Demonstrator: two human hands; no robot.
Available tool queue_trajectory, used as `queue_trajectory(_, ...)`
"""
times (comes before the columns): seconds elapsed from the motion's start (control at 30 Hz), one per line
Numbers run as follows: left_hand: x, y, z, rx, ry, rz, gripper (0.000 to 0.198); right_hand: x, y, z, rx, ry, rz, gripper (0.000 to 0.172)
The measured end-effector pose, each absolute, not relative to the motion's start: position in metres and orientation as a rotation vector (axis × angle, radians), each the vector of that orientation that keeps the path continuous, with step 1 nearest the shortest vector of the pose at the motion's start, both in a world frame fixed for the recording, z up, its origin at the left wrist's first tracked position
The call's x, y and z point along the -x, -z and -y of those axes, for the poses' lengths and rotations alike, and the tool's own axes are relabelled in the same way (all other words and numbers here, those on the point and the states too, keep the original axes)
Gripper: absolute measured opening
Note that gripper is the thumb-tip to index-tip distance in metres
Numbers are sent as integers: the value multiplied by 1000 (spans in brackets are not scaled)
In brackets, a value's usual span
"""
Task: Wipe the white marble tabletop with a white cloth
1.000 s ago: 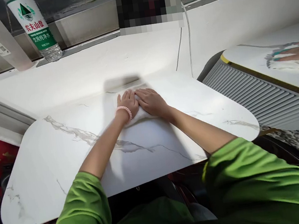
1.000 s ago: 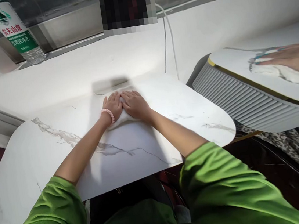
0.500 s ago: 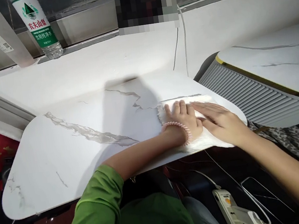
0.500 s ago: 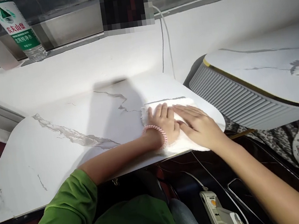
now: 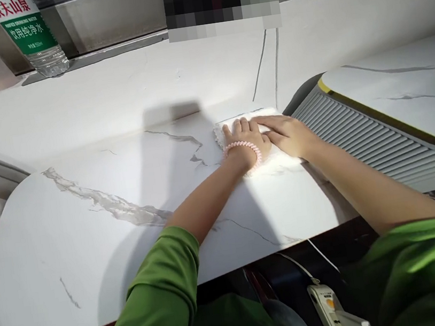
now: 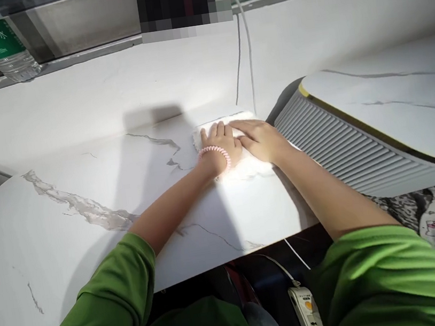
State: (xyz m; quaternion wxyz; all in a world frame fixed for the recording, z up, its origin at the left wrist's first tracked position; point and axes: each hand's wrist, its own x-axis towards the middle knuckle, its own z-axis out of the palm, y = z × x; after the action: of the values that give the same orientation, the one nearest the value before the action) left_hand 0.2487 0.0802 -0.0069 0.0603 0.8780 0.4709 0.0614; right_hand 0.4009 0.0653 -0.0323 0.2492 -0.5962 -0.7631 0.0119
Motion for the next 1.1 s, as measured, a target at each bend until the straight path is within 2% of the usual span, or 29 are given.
queue_trajectory(0.23,-244,11,-135,-2630,-233,-1420,57,-383,24,-120,1806,-96,2009,51)
queue_trajectory(0.43,-240,9,-134,-2617,-210,-1445,56,-377,23,-118,1786,-94,2028,52)
queue_trajectory(0.7,-209,4,-90,-2640,-182,-1420,55,-359,32,-74,1632,-27,2058,51)
queue_trajectory(1.1,-129,-3,24,-2660,-138,-1236,59,-278,28,67,1550,63,2114,52)
